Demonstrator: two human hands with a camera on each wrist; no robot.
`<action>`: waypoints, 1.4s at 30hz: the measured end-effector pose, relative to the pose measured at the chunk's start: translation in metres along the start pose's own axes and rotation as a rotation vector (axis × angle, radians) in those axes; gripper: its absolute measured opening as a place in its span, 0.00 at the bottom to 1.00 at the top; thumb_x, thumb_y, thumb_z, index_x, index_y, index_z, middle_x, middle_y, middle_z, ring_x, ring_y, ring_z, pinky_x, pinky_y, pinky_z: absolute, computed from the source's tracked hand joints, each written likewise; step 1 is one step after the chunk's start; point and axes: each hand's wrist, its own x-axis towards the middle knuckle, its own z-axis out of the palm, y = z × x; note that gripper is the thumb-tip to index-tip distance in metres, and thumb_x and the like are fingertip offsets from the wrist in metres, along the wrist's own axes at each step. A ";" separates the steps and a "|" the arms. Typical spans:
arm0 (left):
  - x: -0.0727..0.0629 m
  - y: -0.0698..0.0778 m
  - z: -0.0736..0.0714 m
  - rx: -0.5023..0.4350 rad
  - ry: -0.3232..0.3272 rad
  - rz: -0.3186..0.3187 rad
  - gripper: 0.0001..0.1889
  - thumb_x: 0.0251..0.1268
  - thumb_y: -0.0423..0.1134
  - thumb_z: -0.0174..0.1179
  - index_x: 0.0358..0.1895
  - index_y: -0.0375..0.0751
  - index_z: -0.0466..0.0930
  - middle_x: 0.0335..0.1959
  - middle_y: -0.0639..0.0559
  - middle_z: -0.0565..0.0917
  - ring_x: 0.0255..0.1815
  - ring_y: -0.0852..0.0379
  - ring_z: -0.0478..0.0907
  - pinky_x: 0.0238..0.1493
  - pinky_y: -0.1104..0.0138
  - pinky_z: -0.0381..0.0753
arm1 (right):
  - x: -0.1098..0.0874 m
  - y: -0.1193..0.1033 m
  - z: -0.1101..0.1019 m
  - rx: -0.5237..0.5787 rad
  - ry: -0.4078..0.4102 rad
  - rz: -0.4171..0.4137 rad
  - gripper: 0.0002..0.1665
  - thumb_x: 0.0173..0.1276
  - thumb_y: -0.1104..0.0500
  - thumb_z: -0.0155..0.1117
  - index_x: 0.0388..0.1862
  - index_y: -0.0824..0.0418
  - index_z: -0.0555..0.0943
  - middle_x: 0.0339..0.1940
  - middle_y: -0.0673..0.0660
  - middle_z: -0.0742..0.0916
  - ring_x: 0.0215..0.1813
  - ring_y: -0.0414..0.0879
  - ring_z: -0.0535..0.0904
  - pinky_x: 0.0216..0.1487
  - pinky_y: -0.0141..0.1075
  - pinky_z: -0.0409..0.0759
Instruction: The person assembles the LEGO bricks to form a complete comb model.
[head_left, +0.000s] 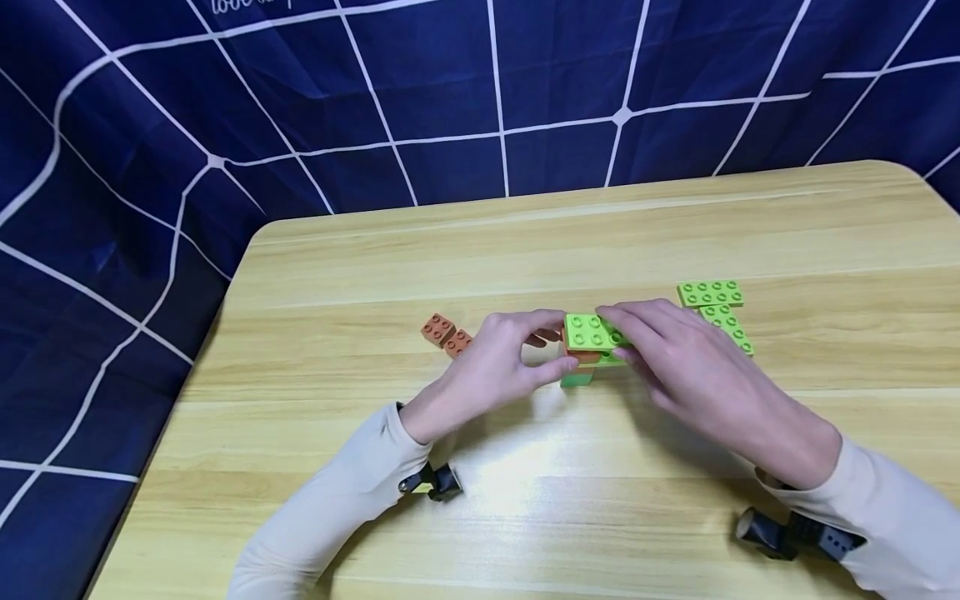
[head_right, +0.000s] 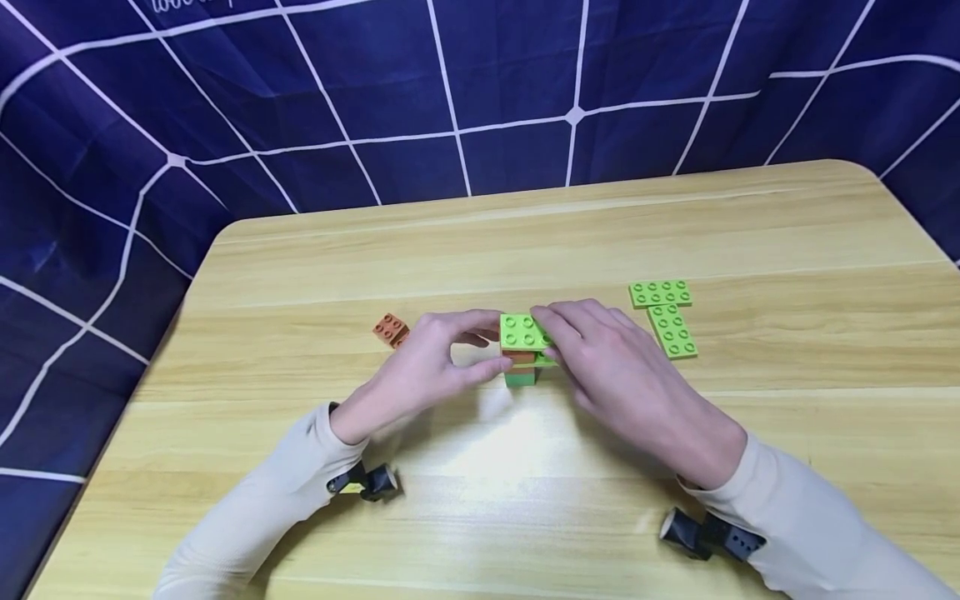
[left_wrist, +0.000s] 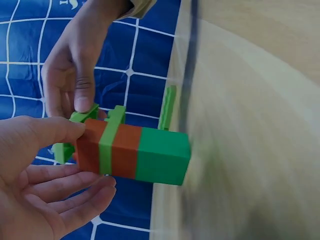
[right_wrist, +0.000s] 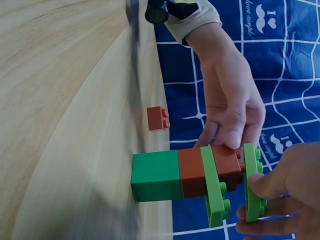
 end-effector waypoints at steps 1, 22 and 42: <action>0.000 0.001 -0.001 0.003 0.009 -0.009 0.24 0.64 0.40 0.65 0.60 0.32 0.75 0.54 0.43 0.83 0.50 0.52 0.82 0.51 0.72 0.81 | 0.000 0.000 0.000 -0.001 -0.001 -0.001 0.31 0.53 0.71 0.69 0.59 0.71 0.74 0.48 0.66 0.83 0.49 0.61 0.79 0.51 0.56 0.78; -0.001 0.000 0.003 0.126 0.231 0.350 0.14 0.62 0.33 0.65 0.48 0.28 0.82 0.48 0.38 0.84 0.53 0.49 0.81 0.61 0.77 0.71 | 0.005 0.000 0.000 0.002 -0.006 -0.009 0.36 0.79 0.41 0.35 0.56 0.69 0.78 0.48 0.64 0.84 0.50 0.61 0.80 0.51 0.58 0.77; -0.002 0.002 -0.002 0.186 0.226 0.297 0.14 0.62 0.36 0.65 0.47 0.30 0.84 0.47 0.40 0.85 0.52 0.49 0.82 0.58 0.77 0.73 | 0.021 0.000 -0.002 0.004 -0.054 -0.010 0.18 0.61 0.61 0.69 0.48 0.68 0.83 0.42 0.64 0.87 0.48 0.60 0.81 0.50 0.56 0.79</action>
